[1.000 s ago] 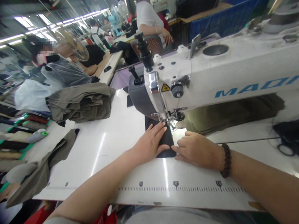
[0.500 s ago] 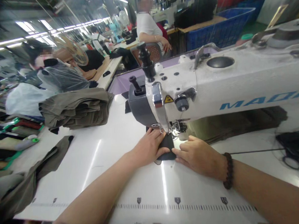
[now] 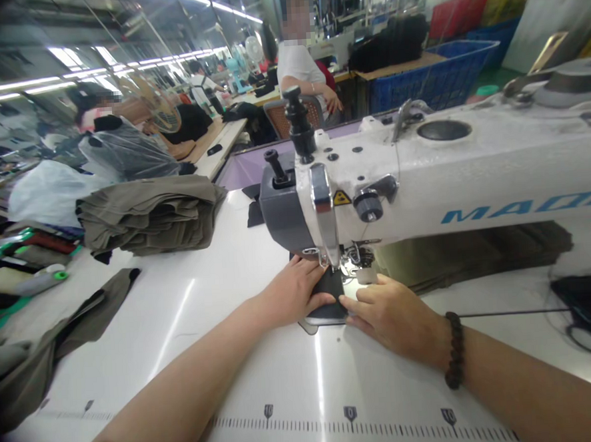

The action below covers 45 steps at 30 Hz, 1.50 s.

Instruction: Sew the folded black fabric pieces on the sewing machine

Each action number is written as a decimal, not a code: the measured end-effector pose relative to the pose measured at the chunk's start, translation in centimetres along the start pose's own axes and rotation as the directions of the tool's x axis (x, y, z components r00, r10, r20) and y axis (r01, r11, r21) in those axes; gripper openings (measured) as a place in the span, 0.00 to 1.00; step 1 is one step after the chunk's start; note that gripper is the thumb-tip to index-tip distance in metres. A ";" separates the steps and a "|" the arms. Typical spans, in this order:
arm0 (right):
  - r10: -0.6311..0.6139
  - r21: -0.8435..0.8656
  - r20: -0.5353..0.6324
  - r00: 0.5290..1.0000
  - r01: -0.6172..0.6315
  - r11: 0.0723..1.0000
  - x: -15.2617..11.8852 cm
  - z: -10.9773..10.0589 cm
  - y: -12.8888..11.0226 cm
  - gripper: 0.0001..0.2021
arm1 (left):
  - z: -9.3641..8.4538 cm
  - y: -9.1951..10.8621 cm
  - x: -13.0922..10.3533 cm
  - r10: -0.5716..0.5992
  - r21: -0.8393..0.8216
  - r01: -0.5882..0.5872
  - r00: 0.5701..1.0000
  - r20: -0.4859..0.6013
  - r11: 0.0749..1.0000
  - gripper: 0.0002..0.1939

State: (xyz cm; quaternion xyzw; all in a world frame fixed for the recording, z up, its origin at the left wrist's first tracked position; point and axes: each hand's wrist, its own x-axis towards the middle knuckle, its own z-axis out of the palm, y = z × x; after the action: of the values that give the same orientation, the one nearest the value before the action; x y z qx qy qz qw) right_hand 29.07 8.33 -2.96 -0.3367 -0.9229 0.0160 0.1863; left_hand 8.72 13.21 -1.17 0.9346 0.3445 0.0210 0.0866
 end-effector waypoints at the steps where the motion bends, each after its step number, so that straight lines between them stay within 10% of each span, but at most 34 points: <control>1: 0.001 -0.001 0.002 1.000 -0.001 1.000 0.0 0.0 0.0 0.12 | 0.0 0.0 0.0 -0.002 0.003 0.002 1.000 0.005 1.000 0.27; 23: 0.049 0.004 0.037 0.998 -0.049 0.999 0.1 0.2 0.1 0.10 | -0.1 -0.3 0.3 0.004 0.004 -0.004 1.000 -0.009 1.000 0.26; 36: -0.086 0.046 0.038 0.996 0.085 0.995 -0.3 -0.4 0.1 0.14 | 1.0 0.7 -1.8 0.301 -0.062 -0.311 0.944 -0.138 0.948 0.13; 45: -0.052 0.011 0.012 0.999 0.052 0.999 -0.2 -0.1 0.0 0.17 | 0.8 0.4 -1.6 0.277 -0.084 -0.285 0.956 -0.090 0.955 0.14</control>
State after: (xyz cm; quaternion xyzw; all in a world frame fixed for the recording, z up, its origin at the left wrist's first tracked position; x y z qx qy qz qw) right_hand 29.23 8.24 -2.94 -0.3116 -0.9323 0.0184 0.1827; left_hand 7.85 11.74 -1.82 0.9673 0.2096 0.0857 0.1139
